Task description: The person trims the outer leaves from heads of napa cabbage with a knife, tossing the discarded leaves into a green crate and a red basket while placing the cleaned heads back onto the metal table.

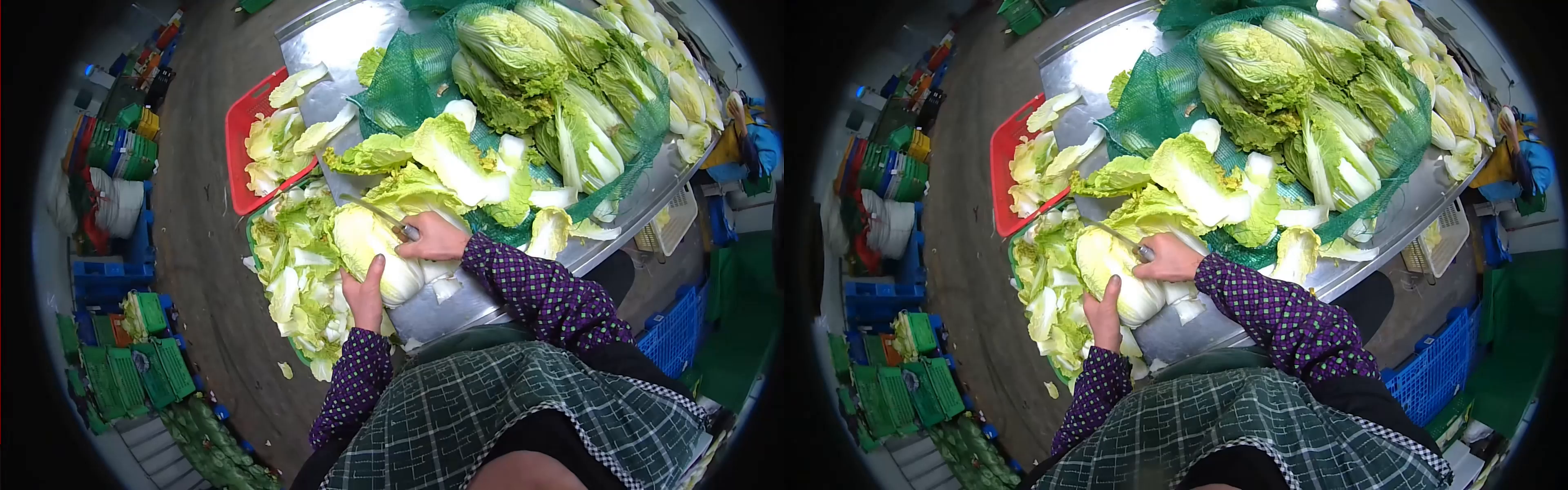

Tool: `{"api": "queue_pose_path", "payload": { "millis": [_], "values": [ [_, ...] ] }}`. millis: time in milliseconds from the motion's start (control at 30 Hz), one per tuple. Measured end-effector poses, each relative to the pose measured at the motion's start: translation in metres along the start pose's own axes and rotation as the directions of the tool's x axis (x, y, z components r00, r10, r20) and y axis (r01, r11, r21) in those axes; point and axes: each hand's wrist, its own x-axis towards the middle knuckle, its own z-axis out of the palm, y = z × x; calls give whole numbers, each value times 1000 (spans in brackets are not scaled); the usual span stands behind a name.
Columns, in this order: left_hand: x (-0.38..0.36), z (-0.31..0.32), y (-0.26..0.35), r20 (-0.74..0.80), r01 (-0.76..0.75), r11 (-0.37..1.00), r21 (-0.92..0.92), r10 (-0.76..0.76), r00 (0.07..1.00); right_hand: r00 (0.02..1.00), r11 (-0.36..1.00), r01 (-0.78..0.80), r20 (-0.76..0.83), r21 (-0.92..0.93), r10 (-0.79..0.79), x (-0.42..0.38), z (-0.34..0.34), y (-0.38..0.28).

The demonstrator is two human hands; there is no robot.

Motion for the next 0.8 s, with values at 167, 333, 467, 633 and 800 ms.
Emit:
{"api": "queue_pose_path", "payload": {
  "millis": [167,333,467,633,800],
  "values": [
    [1,5,3,-58,0,994,109,7,998,997,981,75,-11,-178,-78,10,2,9],
    [5,1,3,-34,-25,999,23,26,999,990,981,87,-98,-173,-106,15,4,20],
    [-3,-4,8,-129,-42,998,50,49,990,982,979,53,-166,-195,-86,11,33,21],
    [2,6,2,-135,36,944,328,9,991,939,973,-156,-331,-173,91,-5,43,14],
    [3,2,2,-68,-39,999,26,41,997,967,982,-186,-172,28,188,-7,21,9]
  ]
}}
